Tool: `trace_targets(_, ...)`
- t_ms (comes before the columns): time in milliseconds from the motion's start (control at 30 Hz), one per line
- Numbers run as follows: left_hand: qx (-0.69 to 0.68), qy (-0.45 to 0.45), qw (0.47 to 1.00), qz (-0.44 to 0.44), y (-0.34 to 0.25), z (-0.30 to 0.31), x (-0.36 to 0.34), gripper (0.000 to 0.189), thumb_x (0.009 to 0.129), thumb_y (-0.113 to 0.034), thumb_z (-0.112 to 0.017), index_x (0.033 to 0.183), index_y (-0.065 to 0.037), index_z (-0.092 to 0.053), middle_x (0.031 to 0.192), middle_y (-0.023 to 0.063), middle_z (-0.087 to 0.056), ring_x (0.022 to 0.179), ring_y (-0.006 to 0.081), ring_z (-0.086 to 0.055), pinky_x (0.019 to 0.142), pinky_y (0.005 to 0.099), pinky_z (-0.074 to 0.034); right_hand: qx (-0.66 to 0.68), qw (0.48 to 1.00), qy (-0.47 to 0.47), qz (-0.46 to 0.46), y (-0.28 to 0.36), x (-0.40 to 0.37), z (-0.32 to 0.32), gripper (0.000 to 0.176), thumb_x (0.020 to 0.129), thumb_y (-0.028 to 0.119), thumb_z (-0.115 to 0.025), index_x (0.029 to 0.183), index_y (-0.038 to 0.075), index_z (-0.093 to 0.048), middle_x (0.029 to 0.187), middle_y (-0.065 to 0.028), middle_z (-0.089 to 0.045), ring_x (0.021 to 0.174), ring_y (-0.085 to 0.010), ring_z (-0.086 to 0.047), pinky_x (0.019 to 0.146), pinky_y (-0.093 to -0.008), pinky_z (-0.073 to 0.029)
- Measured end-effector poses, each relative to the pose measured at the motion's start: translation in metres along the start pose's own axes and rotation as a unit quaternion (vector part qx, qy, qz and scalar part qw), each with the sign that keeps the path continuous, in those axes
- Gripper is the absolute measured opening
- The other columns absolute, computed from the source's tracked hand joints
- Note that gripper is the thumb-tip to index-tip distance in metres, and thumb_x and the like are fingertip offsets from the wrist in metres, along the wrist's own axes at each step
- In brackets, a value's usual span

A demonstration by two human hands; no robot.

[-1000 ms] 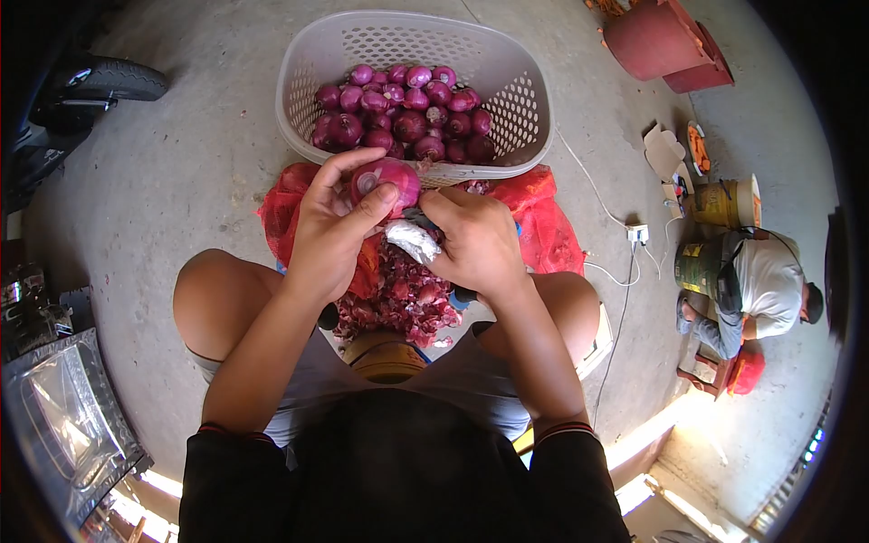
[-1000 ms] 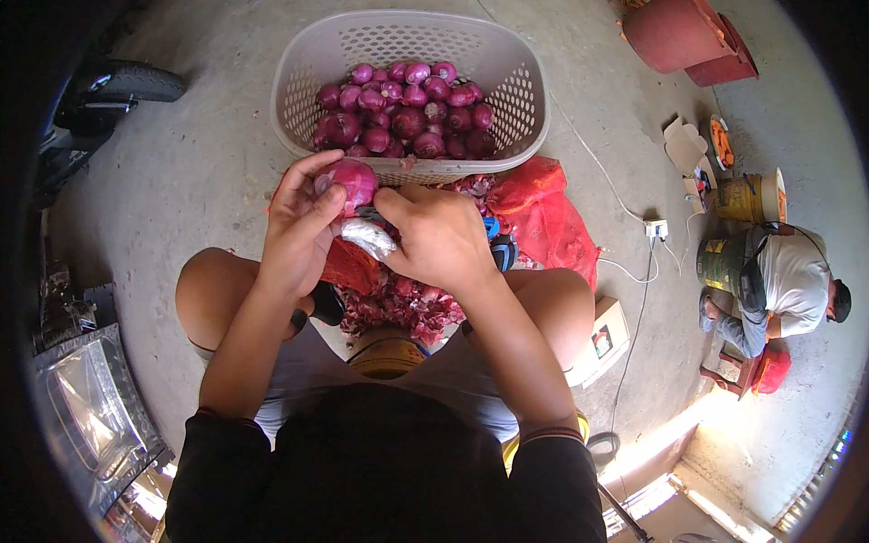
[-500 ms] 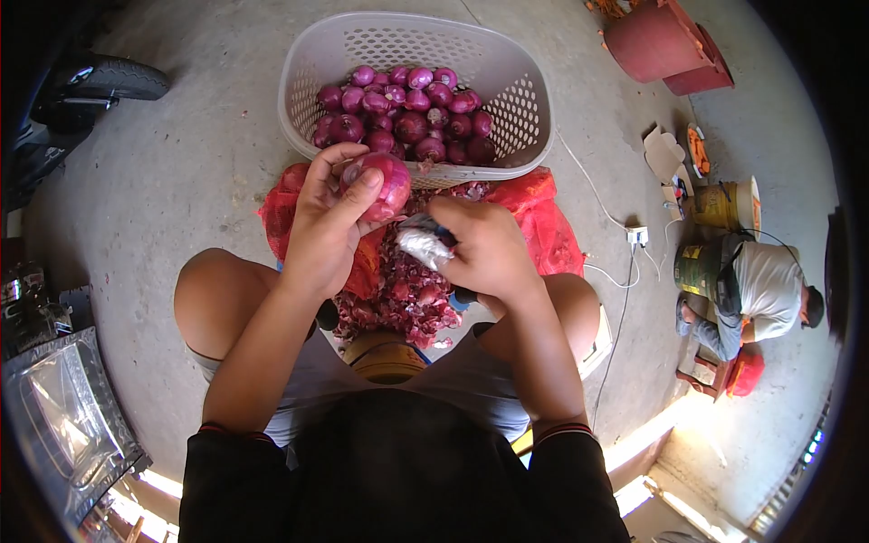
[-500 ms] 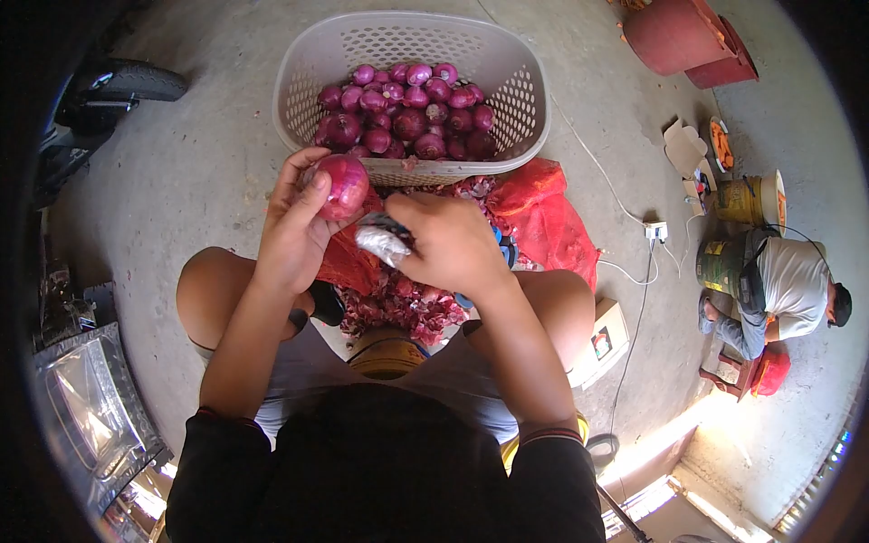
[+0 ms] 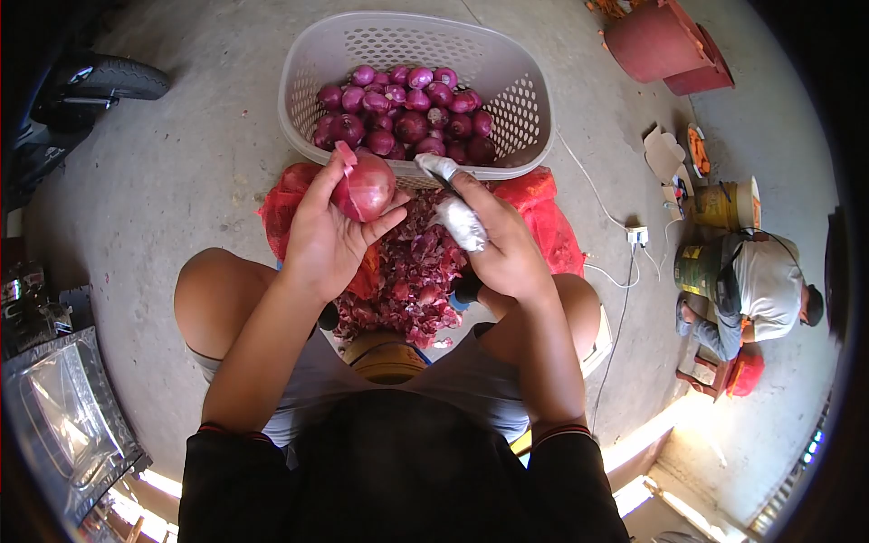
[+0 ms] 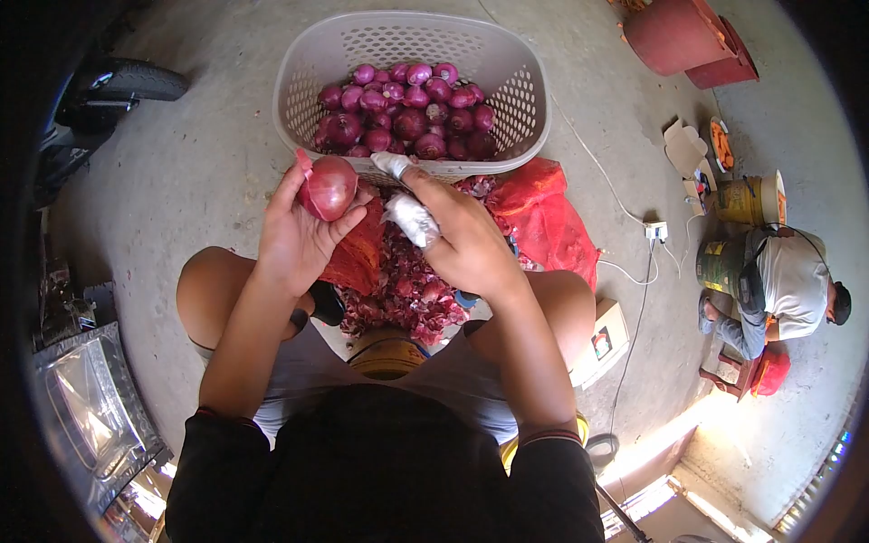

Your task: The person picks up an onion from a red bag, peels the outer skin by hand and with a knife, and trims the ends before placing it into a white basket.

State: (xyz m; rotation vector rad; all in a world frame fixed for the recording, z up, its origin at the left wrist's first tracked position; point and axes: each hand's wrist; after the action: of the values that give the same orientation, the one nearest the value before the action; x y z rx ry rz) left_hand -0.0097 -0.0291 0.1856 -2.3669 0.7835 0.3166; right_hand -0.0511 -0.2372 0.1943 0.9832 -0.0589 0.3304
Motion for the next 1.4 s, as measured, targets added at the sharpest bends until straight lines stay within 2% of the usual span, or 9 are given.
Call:
trace_targets(200, -0.054, 0.01, 0.998, -0.012, -0.001, -0.009, -0.004, 0.05, 0.094, -0.044, -0.038, 0.119, -0.002, -0.046, 0.113, 0.0142, -0.055, 0.109, 0.0336, -0.055, 0.089, 0.0428, -0.051, 0.066, 0.998, 0.002, -0.023, 0.011, 0.003, -0.001, 0.052, 0.076, -0.003, -0.049, 0.127, 0.001, -0.038, 0.114, -0.0262, -0.054, 0.106, -0.0431, -0.053, 0.087, -0.0453, -0.043)
trace_targets(400, -0.088, 0.069, 0.993, -0.02, -0.002, -0.007, -0.006, 0.049, 0.093, -0.047, -0.04, 0.118, -0.005, -0.046, 0.114, 0.0105, -0.055, 0.112, 0.031, -0.054, 0.095, 0.045, -0.046, 0.02, 1.0, 0.004, 0.015, 0.009, 0.003, -0.007, 0.053, 0.069, -0.006, -0.054, 0.119, 0.003, -0.04, 0.108, -0.0238, -0.054, 0.1, -0.0448, -0.052, 0.084, -0.0476, -0.043)
trace_targets(600, -0.04, 0.036, 0.999, -0.001, -0.001, -0.015, -0.006, 0.052, 0.095, -0.048, -0.033, 0.123, -0.006, -0.046, 0.116, 0.0147, -0.057, 0.106, 0.0259, -0.058, 0.094, 0.0421, -0.045, -0.042, 0.995, 0.009, 0.092, 0.019, 0.006, -0.003, 0.053, 0.066, -0.001, -0.064, 0.114, 0.003, -0.042, 0.101, -0.0225, -0.056, 0.093, -0.0419, -0.054, 0.078, -0.0472, -0.044)
trace_targets(800, 0.0, 0.023, 1.0, 0.016, 0.0, -0.02, -0.007, 0.058, 0.09, -0.059, -0.037, 0.117, -0.009, -0.05, 0.11, 0.0084, -0.06, 0.097, 0.0194, -0.059, 0.088, 0.0349, -0.044, 0.01, 0.99, -0.052, 0.133, 0.005, 0.005, -0.017, 0.058, 0.066, 0.007, -0.071, 0.115, 0.003, -0.04, 0.092, -0.0214, -0.057, 0.08, -0.0409, -0.058, 0.067, -0.0467, -0.046)
trace_targets(900, -0.012, -0.014, 0.999, 0.027, 0.002, -0.021, -0.008, 0.058, 0.088, -0.062, -0.038, 0.111, -0.011, -0.053, 0.1, 0.0041, -0.062, 0.086, 0.0139, -0.059, 0.077, 0.0298, -0.047, 0.001, 0.995, -0.027, 0.098, 0.009, 0.0, -0.013, 0.059, 0.068, 0.009, -0.071, 0.117, 0.002, -0.038, 0.087, -0.0205, -0.058, 0.075, -0.0406, -0.059, 0.063, -0.0463, -0.047)
trace_targets(1000, -0.014, -0.001, 0.999, 0.043, 0.001, -0.012, -0.007, 0.055, 0.089, -0.062, -0.037, 0.106, -0.012, -0.054, 0.091, 0.0003, -0.062, 0.077, 0.0098, -0.057, 0.066, 0.025, -0.047, -0.055, 0.988, -0.018, 0.142, 0.015, 0.002, -0.011, 0.06, 0.069, 0.011, -0.072, 0.118, 0.001, -0.037, 0.081, -0.0197, -0.059, 0.072, -0.0403, -0.06, 0.059, -0.0465, -0.047)
trace_targets(1100, 0.004, -0.02, 0.999, 0.045, 0.003, -0.018, -0.009, 0.055, 0.09, -0.061, -0.036, 0.109, -0.013, -0.054, 0.09, -0.0016, -0.062, 0.075, 0.0072, -0.057, 0.059, 0.0206, -0.046, -0.086, 0.989, 0.018, 0.117, 0.015, 0.001, -0.015, 0.063, 0.069, 0.014, -0.072, 0.119, 0.001, -0.037, 0.078, -0.0198, -0.059, 0.07, -0.0405, -0.06, 0.057, -0.0467, -0.047)
trace_targets(1300, -0.005, 0.026, 0.998, 0.052, 0.004, -0.024, -0.012, 0.058, 0.091, -0.061, -0.032, 0.116, -0.011, -0.051, 0.101, 0.0002, -0.06, 0.083, 0.0078, -0.057, 0.062, 0.0208, -0.046, -0.118, 0.984, 0.01, 0.133, 0.017, 0.005, -0.018, 0.065, 0.068, 0.014, -0.072, 0.12, 0.001, -0.036, 0.074, -0.0189, -0.058, 0.064, -0.04, -0.059, 0.053, -0.0458, -0.046)
trace_targets(1400, -0.007, -0.009, 0.999, 0.049, 0.003, -0.039, -0.016, 0.056, 0.093, -0.058, -0.029, 0.118, -0.012, -0.049, 0.107, 0.0011, -0.057, 0.089, 0.0082, -0.055, 0.066, 0.0217, -0.046, -0.088, 0.988, -0.012, 0.129, 0.012, 0.004, -0.022, 0.065, 0.067, 0.013, -0.072, 0.12, 0.002, -0.036, 0.074, -0.0189, -0.058, 0.063, -0.0403, -0.059, 0.053, -0.0456, -0.046)
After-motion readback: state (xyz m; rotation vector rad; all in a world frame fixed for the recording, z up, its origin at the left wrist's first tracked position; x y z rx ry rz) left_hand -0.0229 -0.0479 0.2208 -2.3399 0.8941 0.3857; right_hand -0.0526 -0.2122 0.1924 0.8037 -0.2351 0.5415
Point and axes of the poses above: each hand's wrist, its own x-axis towards the middle knuckle, its own z-axis out of the back of the hand, y = z × x
